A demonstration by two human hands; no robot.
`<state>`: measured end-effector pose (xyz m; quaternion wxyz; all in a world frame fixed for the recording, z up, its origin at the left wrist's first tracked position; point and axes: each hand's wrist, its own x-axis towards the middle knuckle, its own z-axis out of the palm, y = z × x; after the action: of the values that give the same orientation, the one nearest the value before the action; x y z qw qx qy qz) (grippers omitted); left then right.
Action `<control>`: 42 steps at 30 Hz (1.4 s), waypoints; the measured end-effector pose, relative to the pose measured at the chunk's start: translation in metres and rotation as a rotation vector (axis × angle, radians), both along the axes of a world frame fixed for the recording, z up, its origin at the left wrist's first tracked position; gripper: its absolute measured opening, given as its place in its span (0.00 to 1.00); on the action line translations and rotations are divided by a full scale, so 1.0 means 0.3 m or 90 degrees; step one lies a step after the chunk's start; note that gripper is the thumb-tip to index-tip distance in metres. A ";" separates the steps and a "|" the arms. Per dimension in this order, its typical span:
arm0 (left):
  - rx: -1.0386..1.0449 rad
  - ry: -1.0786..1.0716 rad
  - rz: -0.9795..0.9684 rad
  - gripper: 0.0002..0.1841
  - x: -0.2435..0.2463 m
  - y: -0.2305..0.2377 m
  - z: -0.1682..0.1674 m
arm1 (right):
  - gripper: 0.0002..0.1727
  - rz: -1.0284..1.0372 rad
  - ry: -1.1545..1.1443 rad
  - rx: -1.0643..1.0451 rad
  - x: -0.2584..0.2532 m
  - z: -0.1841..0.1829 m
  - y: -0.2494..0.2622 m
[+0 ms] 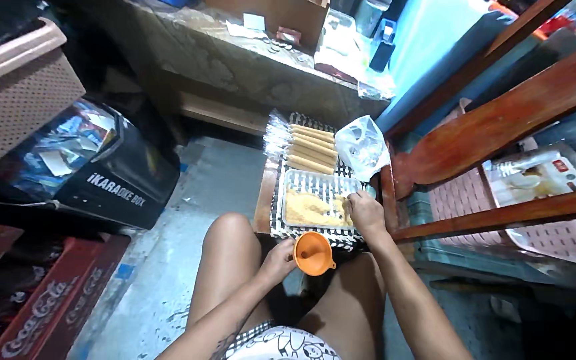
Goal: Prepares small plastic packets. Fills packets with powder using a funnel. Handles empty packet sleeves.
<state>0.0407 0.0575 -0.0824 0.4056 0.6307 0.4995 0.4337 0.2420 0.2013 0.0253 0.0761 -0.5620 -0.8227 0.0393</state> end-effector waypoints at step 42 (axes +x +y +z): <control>0.001 -0.001 0.003 0.12 0.003 0.000 0.013 | 0.07 -0.214 0.093 -0.236 0.025 0.068 -0.035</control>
<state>0.0416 0.0575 -0.0785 0.4044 0.6295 0.5002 0.4360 0.2495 0.1907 0.0456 0.0362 -0.6912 -0.6885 0.2165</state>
